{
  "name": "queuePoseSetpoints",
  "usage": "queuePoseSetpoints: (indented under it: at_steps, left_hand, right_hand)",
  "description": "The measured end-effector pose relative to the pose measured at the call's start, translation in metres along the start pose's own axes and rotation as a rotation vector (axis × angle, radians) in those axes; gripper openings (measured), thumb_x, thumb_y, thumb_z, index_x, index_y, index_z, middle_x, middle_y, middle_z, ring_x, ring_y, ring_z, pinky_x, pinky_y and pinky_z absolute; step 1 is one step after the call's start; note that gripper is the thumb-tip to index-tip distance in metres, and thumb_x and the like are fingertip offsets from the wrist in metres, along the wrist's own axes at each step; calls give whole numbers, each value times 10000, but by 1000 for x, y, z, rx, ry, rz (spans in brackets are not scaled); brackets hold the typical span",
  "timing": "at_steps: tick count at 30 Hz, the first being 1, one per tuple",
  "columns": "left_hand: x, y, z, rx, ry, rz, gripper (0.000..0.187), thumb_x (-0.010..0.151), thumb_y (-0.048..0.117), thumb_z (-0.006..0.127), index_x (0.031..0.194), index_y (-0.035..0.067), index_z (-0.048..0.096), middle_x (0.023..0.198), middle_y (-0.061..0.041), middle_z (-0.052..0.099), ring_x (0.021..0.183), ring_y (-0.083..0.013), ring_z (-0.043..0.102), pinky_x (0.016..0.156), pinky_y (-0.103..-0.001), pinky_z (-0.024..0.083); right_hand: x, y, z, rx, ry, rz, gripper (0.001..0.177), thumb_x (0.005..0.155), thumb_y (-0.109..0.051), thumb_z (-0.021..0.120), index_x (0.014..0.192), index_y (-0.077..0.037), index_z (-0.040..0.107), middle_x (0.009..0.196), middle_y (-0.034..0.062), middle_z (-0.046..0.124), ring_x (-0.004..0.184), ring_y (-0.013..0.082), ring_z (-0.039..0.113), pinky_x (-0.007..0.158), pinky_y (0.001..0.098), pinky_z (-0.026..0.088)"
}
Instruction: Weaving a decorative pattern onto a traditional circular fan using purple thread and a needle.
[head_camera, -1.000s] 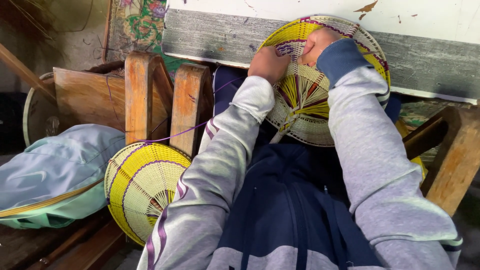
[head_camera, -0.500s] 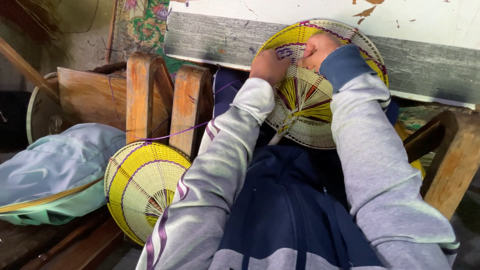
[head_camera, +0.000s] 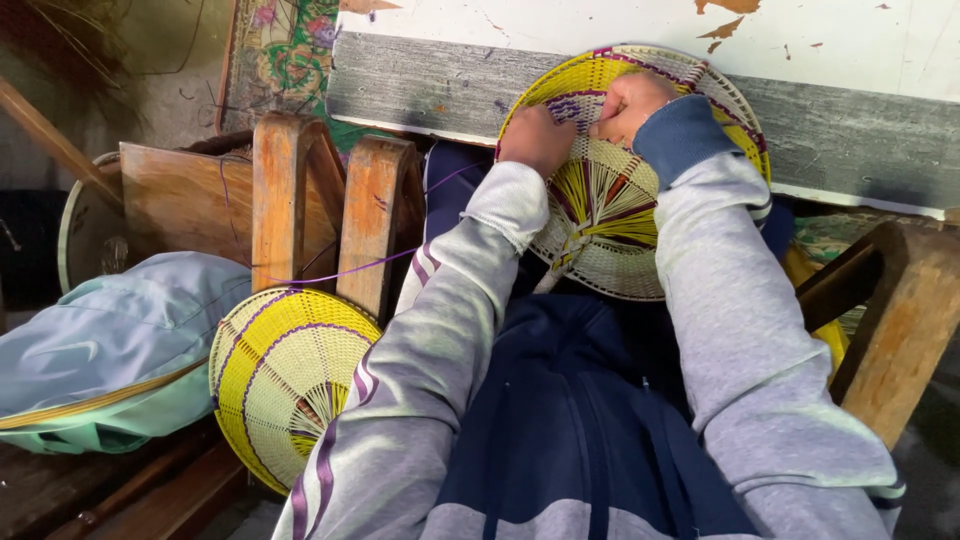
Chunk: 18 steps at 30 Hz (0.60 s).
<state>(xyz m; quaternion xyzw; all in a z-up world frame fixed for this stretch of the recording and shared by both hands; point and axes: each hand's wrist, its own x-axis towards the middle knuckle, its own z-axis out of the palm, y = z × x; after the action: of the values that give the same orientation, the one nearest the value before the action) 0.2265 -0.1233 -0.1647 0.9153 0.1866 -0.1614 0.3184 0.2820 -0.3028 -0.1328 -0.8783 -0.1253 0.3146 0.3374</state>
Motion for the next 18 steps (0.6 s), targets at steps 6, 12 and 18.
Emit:
queuePoseSetpoints:
  at_steps: [6,12,18]
  left_hand:
    - [0,0,0,12,-3,14,585,776,455,546,1090,-11,708,1160,-230,690,1078,-403,659,911,-502,524]
    - [1,1,-1,27,-10,27,504,792,450,582,963,-1,729,1013,-193,741,953,-372,701,819,-487,546]
    - [3,-2,3,1,20,31,459,753,423,604,924,10,705,992,-188,726,930,-374,692,794,-499,534]
  right_hand:
    - [-5,10,1,13,58,-63,291,872,-262,850,873,-150,582,642,50,603,503,179,542,457,389,404]
    - [-15,-1,-9,7,-1,-9,257,910,-283,829,883,-156,607,775,62,678,639,208,653,549,384,509]
    - [-14,5,-7,73,9,-43,249,904,-266,819,894,-157,596,737,39,626,601,168,614,535,341,461]
